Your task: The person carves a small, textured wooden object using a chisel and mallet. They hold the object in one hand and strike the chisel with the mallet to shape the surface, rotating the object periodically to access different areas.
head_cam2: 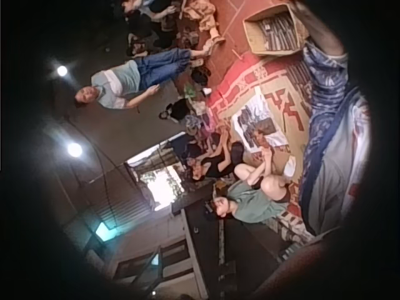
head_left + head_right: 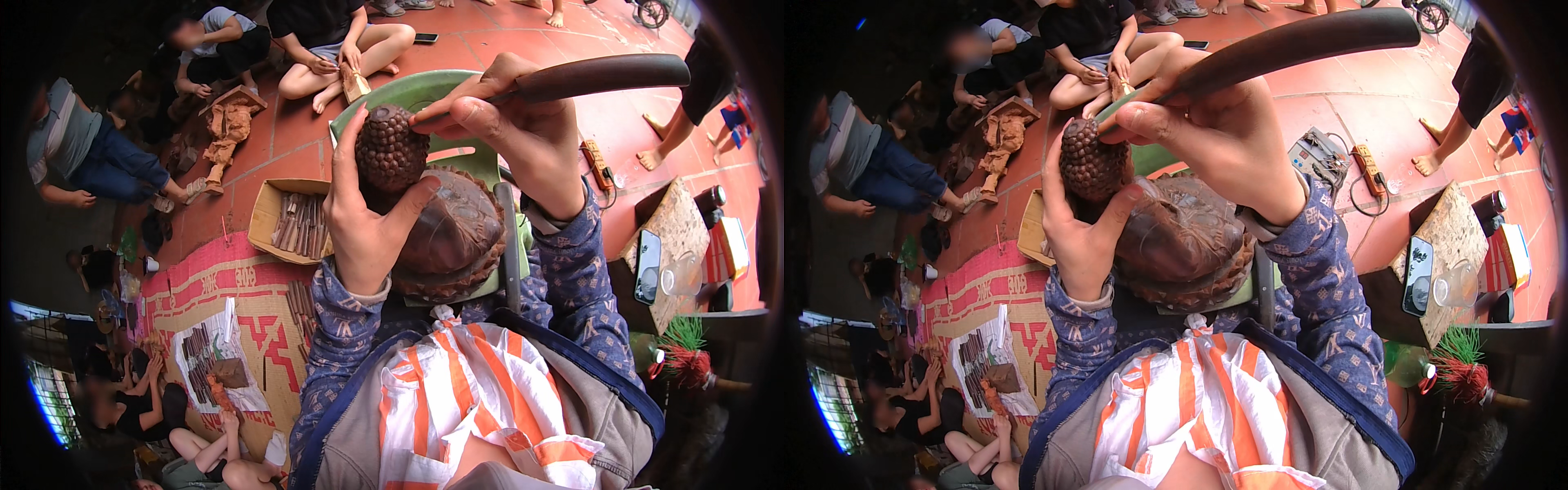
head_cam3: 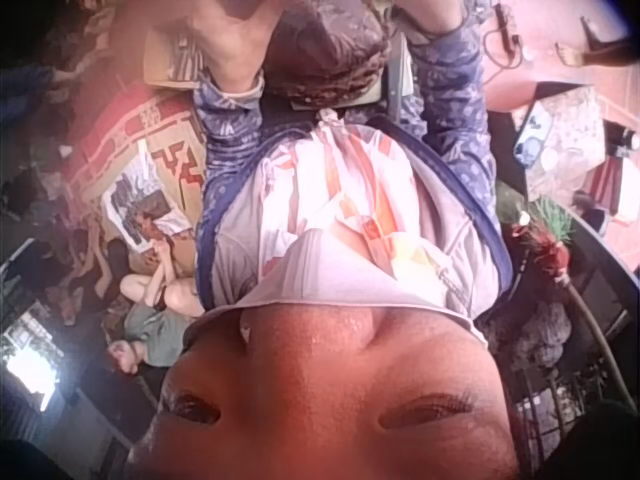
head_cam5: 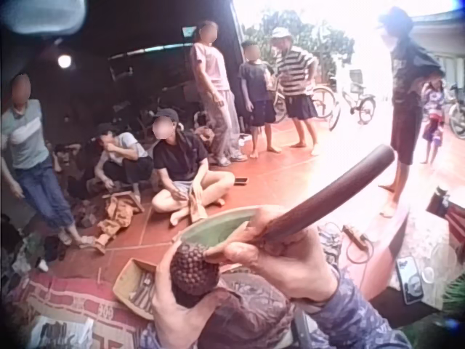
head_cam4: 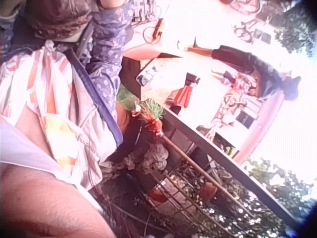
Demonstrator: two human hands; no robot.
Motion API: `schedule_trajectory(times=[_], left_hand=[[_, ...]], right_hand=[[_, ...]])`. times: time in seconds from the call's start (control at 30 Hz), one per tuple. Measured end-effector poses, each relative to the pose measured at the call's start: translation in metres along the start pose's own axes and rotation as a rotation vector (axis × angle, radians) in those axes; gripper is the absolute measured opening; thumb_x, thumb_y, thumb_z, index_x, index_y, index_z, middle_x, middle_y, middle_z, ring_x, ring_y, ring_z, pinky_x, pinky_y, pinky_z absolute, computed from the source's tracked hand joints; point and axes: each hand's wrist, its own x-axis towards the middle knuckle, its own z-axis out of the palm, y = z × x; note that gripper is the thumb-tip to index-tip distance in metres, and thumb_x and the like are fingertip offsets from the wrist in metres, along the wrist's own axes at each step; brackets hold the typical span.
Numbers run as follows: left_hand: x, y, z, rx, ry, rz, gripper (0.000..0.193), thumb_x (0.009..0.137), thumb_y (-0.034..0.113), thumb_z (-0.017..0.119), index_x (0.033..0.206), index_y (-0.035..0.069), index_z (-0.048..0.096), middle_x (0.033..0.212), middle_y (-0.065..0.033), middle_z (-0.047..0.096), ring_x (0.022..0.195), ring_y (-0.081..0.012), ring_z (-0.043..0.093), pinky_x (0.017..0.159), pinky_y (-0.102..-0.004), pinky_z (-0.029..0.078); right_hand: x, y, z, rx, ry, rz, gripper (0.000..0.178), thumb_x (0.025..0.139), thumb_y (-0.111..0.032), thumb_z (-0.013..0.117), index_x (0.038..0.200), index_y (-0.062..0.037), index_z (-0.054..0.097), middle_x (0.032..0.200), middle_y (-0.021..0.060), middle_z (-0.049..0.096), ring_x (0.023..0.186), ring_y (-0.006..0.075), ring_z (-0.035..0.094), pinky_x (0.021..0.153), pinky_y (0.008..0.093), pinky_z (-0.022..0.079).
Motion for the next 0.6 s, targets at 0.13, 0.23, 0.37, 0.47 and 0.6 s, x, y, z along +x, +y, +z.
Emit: schedule_trajectory(times=[0.13,0.23,0.37,0.47,0.6], left_hand=[[-0.001,0.001,0.0,-0.02,-0.005,-0.021,0.08,0.075,0.027,0.082,0.138,0.0,0.04,0.121,-0.0212,0.059,0.108,-0.0306,0.062,0.09,-0.0373,0.05],[-0.001,0.0,-0.001,-0.004,-0.008,-0.007,0.08,0.075,0.027,0.082,0.138,0.0,0.04,0.121,-0.0212,0.059,0.108,-0.0308,0.062,0.09,-0.0373,0.05],[-0.002,-0.002,-0.002,-0.002,-0.016,-0.032,0.082,0.074,0.026,0.083,0.138,0.0,0.04,0.121,-0.021,0.059,0.108,-0.0312,0.062,0.09,-0.0373,0.05],[-0.002,0.0,-0.003,-0.002,-0.012,-0.051,0.082,0.073,0.026,0.084,0.138,0.0,0.041,0.122,-0.0204,0.059,0.108,-0.0308,0.062,0.091,-0.0371,0.05],[-0.001,0.004,-0.003,0.006,-0.017,-0.062,0.082,0.073,0.025,0.084,0.138,0.0,0.041,0.122,-0.0197,0.059,0.108,-0.0296,0.062,0.091,-0.0367,0.049]], right_hand=[[0.006,-0.002,-0.007,-0.037,-0.061,0.061,0.012,0.093,-0.005,0.06,0.09,0.0035,0.052,0.092,0.0235,0.068,0.09,0.0281,0.07,0.078,0.0354,0.06],[0.008,-0.003,-0.007,-0.001,-0.064,0.075,0.013,0.092,-0.006,0.061,0.09,0.0041,0.053,0.092,0.022,0.069,0.09,0.0274,0.07,0.079,0.0352,0.059],[0.009,-0.008,-0.008,0.044,-0.064,0.16,0.015,0.092,-0.007,0.061,0.09,0.0049,0.053,0.09,0.0211,0.069,0.089,0.0283,0.07,0.079,0.0362,0.059],[0.009,-0.01,-0.008,0.089,-0.065,0.176,0.014,0.093,-0.007,0.06,0.09,0.0051,0.053,0.089,0.0211,0.068,0.09,0.0296,0.07,0.078,0.0373,0.06],[0.006,-0.008,-0.008,0.069,-0.048,0.144,0.014,0.093,-0.007,0.059,0.091,0.0045,0.052,0.091,0.0217,0.067,0.092,0.0314,0.07,0.078,0.0385,0.06]])
